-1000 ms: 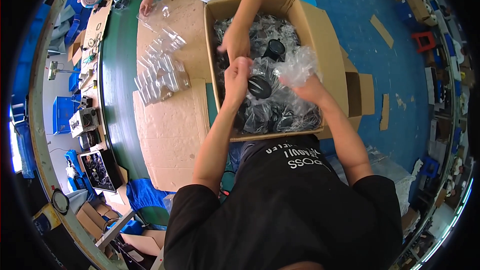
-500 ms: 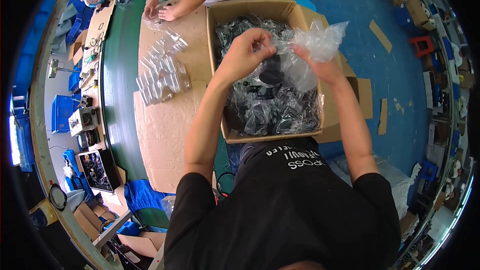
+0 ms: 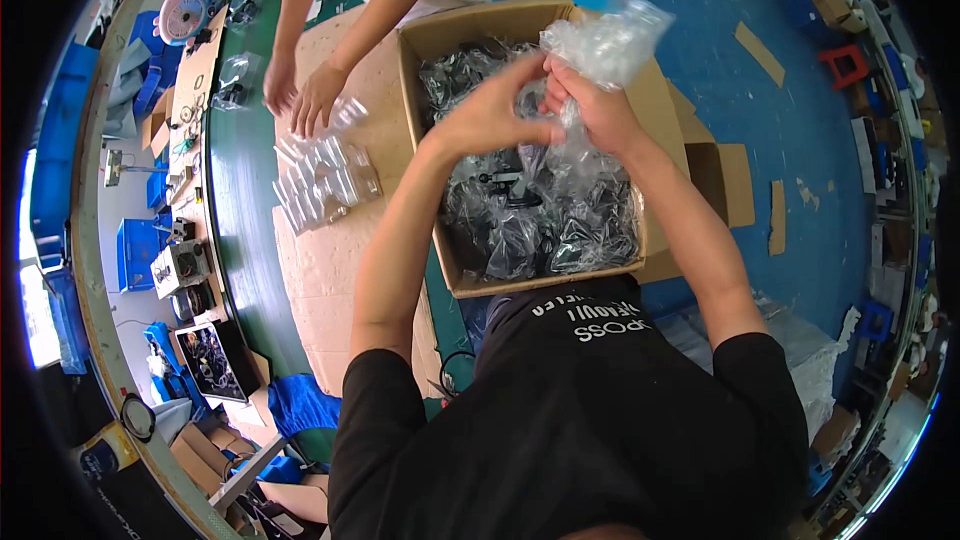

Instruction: Unpacking and organizing small items from a cardboard box on a factory workbench.

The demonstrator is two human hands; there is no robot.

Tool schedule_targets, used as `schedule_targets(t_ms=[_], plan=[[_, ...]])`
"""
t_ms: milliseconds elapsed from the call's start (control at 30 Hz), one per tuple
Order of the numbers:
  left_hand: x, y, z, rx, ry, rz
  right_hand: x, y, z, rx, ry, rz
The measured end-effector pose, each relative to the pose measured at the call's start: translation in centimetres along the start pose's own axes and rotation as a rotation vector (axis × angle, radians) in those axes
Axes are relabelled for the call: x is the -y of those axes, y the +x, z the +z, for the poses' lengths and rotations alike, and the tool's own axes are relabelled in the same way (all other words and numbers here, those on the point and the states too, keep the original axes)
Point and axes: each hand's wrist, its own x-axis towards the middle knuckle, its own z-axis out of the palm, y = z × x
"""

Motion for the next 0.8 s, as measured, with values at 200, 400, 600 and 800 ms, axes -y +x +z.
schedule_targets(t_ms=[200, 400, 600, 800], plan=[[2.0, -2.3, 1.4, 0.393, 0.125, -0.39, 0.2, 1.6, 0.6, -0.054, 0.684, 0.019], [5.1, -6.2, 2.6, 0.04, 0.253, -0.394, 5.3, -7.0, -9.5, -0.284, 0.328, -0.355], [6.4, -13.6, 3.6, -0.469, 0.563, -0.558, -9.7, -26.1, -34.2, -1.482, 0.418, -0.225], [5.4, -18.8, 4.1, -0.455, 0.67, -0.689, -18.0, -26.8, -40.2, -1.473, 1.183, 0.684]])
